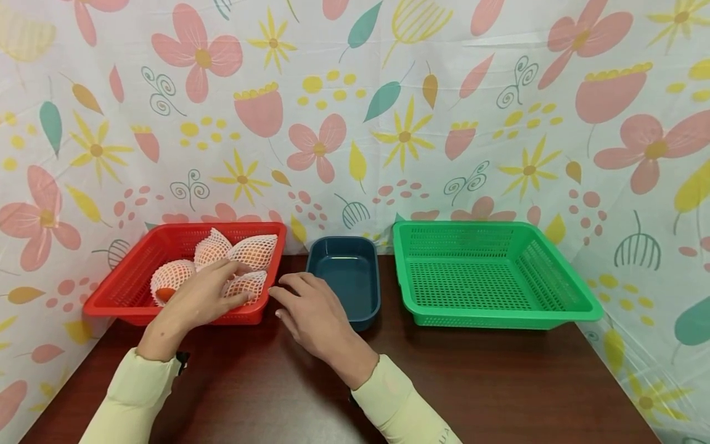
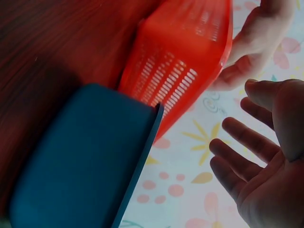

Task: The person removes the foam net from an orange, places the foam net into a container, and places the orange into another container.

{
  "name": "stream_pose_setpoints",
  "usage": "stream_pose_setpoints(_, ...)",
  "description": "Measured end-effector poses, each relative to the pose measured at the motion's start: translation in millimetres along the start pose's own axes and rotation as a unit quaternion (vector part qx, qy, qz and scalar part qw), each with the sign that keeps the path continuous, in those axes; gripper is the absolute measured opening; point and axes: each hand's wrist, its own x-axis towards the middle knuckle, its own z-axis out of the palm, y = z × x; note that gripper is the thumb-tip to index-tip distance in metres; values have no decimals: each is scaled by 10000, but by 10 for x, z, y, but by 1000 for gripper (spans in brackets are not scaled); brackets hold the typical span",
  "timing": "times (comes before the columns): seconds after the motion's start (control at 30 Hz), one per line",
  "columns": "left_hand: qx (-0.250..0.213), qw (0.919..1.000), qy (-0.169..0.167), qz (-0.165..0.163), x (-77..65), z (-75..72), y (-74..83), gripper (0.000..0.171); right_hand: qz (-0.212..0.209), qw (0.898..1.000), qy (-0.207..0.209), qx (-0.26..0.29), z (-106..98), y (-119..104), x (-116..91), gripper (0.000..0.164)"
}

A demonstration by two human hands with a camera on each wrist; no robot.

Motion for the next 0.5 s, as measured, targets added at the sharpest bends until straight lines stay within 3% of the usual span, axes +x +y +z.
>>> stream_pose_setpoints(0.33, -105, 9994, -178, -272, 35, -3, -16, 58, -254, 9997, 34, 54, 112, -107, 83, 41)
stream_pose_setpoints(0.5, -221, 9979, -466, -396, 62, -41, -25, 61, -459, 9989, 102, -3, 188, -156, 127, 43)
